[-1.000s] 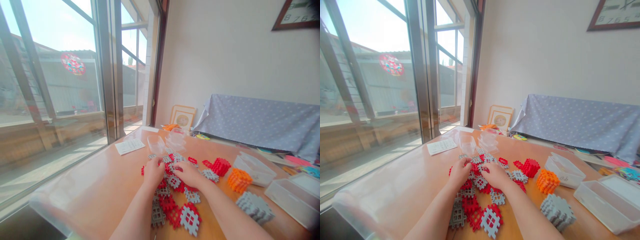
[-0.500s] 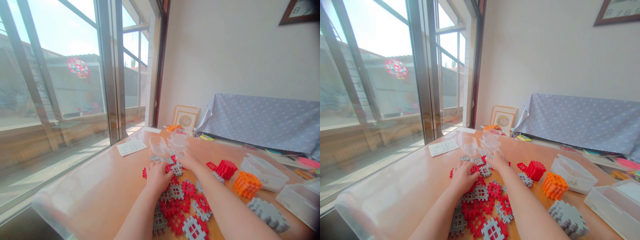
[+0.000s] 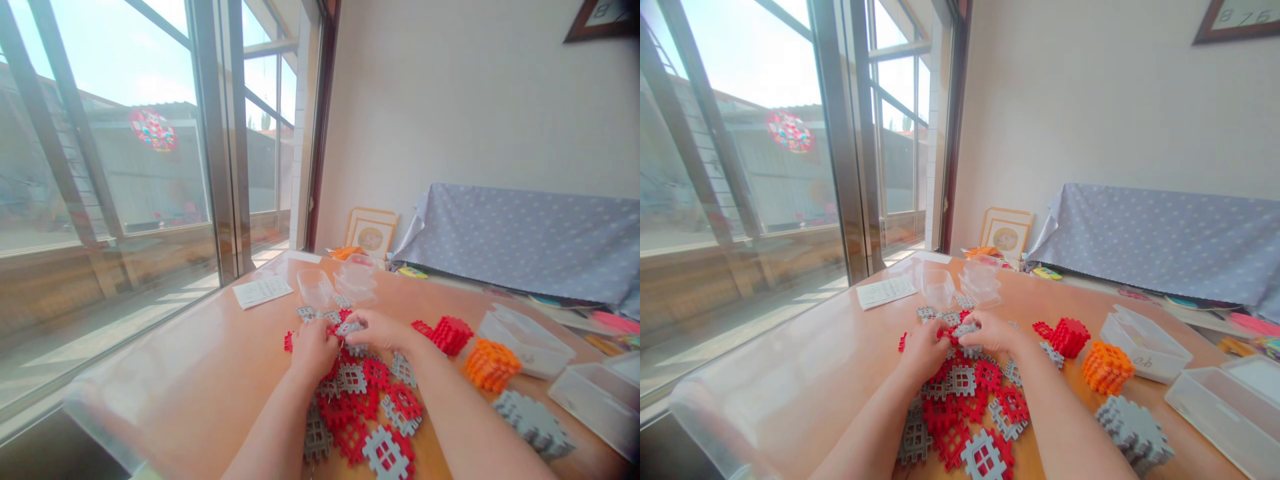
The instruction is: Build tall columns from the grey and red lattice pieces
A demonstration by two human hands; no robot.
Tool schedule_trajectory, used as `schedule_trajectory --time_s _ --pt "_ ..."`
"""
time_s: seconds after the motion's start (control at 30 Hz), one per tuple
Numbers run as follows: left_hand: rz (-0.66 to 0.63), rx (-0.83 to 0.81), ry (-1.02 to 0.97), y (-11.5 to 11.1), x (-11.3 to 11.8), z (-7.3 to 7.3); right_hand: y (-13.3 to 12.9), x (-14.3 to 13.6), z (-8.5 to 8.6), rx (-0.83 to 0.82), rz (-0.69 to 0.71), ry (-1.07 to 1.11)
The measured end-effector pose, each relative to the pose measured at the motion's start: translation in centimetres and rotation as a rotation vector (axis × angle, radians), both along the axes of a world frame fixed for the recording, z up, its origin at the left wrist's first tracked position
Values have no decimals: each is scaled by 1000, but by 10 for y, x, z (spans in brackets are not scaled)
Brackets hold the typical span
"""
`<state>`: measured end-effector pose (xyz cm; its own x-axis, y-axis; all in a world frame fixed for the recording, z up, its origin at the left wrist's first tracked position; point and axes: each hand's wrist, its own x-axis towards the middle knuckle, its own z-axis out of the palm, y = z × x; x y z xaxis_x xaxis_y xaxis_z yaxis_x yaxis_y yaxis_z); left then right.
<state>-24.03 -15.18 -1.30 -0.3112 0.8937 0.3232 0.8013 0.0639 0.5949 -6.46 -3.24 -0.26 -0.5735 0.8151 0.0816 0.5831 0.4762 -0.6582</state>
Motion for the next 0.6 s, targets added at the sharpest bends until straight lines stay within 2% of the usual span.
schedule_trajectory --time_s 0.1,0.23,0.37,0.6 --pt "2 57 -32 1 -1 1 4 5 4 -62 -66 106" --pt "43 35 -3 0 -1 2 24 6 2 -3 -228 120" --pt "11 -28 66 -1 0 -1 36 -10 -8 38 -234 42" --pt "-61 -73 116 -5 0 -2 41 -42 -18 59 -223 -29"
